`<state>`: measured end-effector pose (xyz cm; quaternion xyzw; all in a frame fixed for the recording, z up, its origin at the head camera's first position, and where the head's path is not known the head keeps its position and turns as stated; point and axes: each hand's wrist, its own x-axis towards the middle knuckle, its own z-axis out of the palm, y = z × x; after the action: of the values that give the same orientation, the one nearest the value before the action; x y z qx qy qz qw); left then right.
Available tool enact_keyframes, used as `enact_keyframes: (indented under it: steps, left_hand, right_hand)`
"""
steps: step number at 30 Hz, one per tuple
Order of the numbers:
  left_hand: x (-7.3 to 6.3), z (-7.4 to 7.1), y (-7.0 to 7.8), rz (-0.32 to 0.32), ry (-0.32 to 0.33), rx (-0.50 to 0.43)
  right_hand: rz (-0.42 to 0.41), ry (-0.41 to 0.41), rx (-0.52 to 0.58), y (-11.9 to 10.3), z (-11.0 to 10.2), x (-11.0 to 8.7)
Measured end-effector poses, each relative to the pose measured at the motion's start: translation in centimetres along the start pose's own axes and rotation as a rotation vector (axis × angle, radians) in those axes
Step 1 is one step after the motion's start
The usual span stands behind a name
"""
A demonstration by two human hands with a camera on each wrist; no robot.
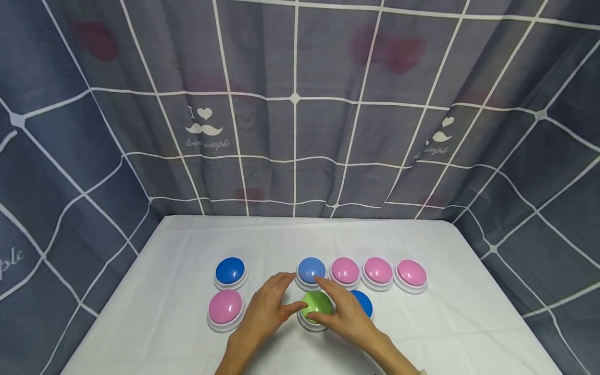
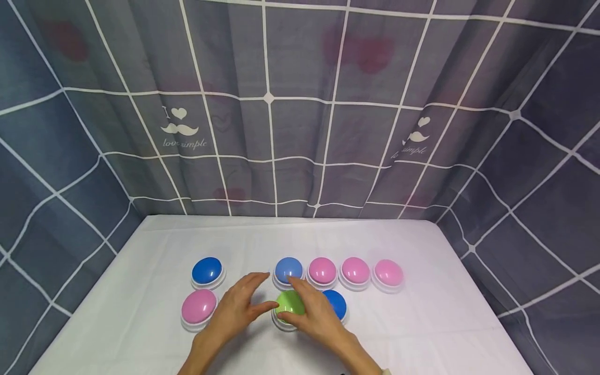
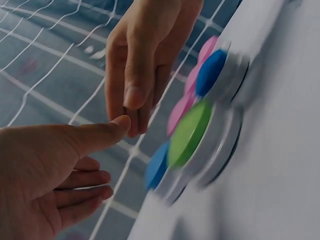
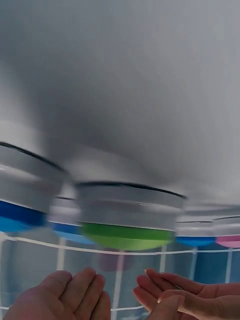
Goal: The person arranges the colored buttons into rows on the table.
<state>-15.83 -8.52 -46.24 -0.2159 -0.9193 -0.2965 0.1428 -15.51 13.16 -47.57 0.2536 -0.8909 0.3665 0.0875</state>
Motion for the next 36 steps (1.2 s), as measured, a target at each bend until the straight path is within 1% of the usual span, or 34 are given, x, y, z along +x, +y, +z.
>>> enact_keyframes:
  steps: [2,6,9,11,13,17,22,25,28,31,34,36]
  left_hand:
    - [-0.8,-1.2,-0.8,-0.046,0.033,0.013]
    - [-2.3,-3.6,-2.7,-0.146,0.070,0.055]
    - [-3.5,-5.3,-4.2,-0.264,0.042,0.077]
    - [-4.4,-6.3,-5.2,-0.318,0.026,0.087]
    - [-5.3,-7.1,-5.9,-0.383,-0.013,0.090]
    - [-6.8,-8.2,-7.2,-0.436,-0.037,0.097]
    - [-8.2,-8.7,-8.3,-0.466,-0.061,0.110]
    - [-8.7,-8.5,-8.8,-0.477,-0.086,0.114]
    - [-8.8,-8.2,-9.2,-0.475,-0.106,0.109]
    - [-9.1,-7.8,-9.6,-0.433,-0.094,0.093]
    - [-9.6,-7.3,-10.0,-0.373,-0.052,0.075]
    - [-9.8,-7.0,-10.1,-0.348,-0.031,0.074]
  right_hand:
    - [0.002,-0.039,0.017,-1.0,0.9,0.6]
    - [-0.024,-0.107,0.020,-2.5,2.6,1.9]
    - [-0.057,-0.150,-0.007,-3.5,4.0,2.8]
    - [-0.075,-0.168,-0.023,-4.0,5.0,3.3]
    - [-0.091,-0.183,-0.034,-4.4,5.9,3.8]
    - [-0.097,-0.207,-0.063,-5.1,7.5,4.3]
    - [-0.076,-0.239,-0.105,-6.2,9.0,4.8]
    - [-0.049,-0.261,-0.115,-6.7,9.9,5.0]
    - [-0.024,-0.272,-0.126,-6.9,10.7,5.3]
    - [-0.014,-0.280,-0.137,-6.9,11.5,5.6]
    - [-0.036,-0.299,-0.139,-6.8,12.0,5.8]
    - [-0.060,-0.313,-0.141,-6.7,12.3,5.9]
